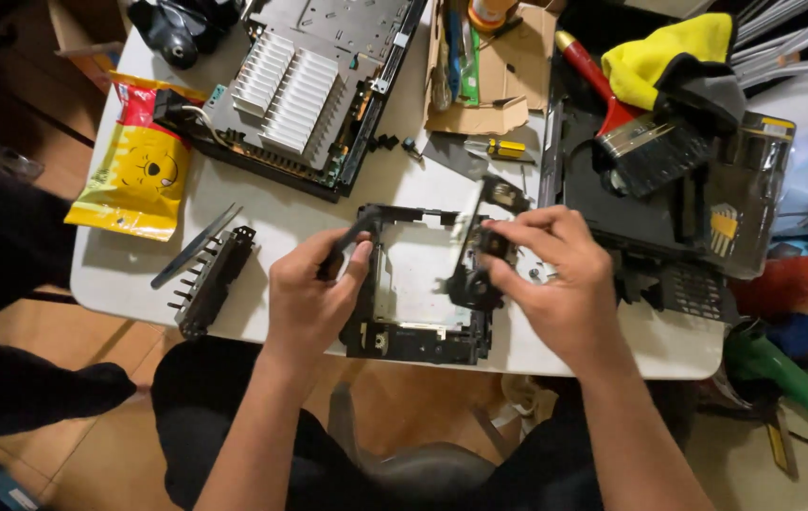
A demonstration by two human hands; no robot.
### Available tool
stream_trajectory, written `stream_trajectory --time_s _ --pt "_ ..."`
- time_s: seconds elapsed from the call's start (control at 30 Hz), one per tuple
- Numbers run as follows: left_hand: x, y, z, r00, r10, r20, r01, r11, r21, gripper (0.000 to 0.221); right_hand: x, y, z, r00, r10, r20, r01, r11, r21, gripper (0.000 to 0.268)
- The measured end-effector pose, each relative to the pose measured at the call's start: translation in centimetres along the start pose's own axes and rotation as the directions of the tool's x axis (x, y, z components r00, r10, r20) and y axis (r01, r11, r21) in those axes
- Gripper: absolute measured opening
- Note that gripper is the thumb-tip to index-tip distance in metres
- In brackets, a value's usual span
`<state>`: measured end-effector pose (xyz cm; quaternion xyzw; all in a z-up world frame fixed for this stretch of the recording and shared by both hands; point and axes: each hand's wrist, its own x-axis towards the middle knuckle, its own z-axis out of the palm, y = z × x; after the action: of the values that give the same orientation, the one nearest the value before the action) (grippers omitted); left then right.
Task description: Disassembling a game console's optical drive assembly to access and clean the laser lens.
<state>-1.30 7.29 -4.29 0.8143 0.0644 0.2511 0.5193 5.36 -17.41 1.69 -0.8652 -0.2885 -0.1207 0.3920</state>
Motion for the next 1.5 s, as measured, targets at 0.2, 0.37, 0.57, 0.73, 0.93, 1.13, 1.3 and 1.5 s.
stream_trajectory --time_s 0.2,0.37,0.57,0.73,0.93,1.13,1.3,1.5 --pt "-5.1 1.4 -4.1 0.934 0.015 0.358 -0.125 0.95 0.287 0.064 -1.6 -1.6 -3.2 0.986 0.161 0.033 -0.164 0.98 0.114 0.035" --pt "-6.2 2.3 -2.5 0.951 0.125 0.283 -0.235 0.887 0.398 0.067 -3.6 -0.4 -2.9 0.973 0.232 -0.018 -0.225 0.958 0.179 0.034" --pt "-5.0 0.9 -0.6 0.975 0.154 0.158 -0.208 0.882 0.423 0.052 -6.4 0.0 -3.8 0.951 0.305 -0.052 -0.283 0.925 0.254 0.034" --pt "-3.0 -1.0 0.2 0.98 0.126 0.152 -0.182 0.871 0.455 0.049 -7.5 0.3 -3.2 0.954 0.298 -0.026 -0.282 0.926 0.25 0.034" --pt "-3.1 -0.7 -0.3 0.988 0.059 0.141 -0.118 0.881 0.458 0.051 -9.4 0.3 -2.0 0.972 0.222 0.08 -0.232 0.959 0.16 0.032" --pt "-3.7 -0.7 -0.4 0.989 0.103 0.108 -0.144 0.856 0.497 0.047 -10.9 0.5 -0.6 0.979 0.178 0.099 -0.185 0.981 0.063 0.029" --pt "-3.7 -1.2 0.6 0.993 0.12 -0.002 -0.102 0.854 0.509 0.034 -10.9 0.5 0.7 0.99 0.13 0.056 -0.127 0.991 -0.05 0.027" --pt "-5.9 -1.3 1.6 0.974 -0.12 -0.192 0.166 0.954 0.25 0.031 -10.8 0.6 0.9 0.994 0.109 -0.019 -0.106 0.988 0.114 0.025"
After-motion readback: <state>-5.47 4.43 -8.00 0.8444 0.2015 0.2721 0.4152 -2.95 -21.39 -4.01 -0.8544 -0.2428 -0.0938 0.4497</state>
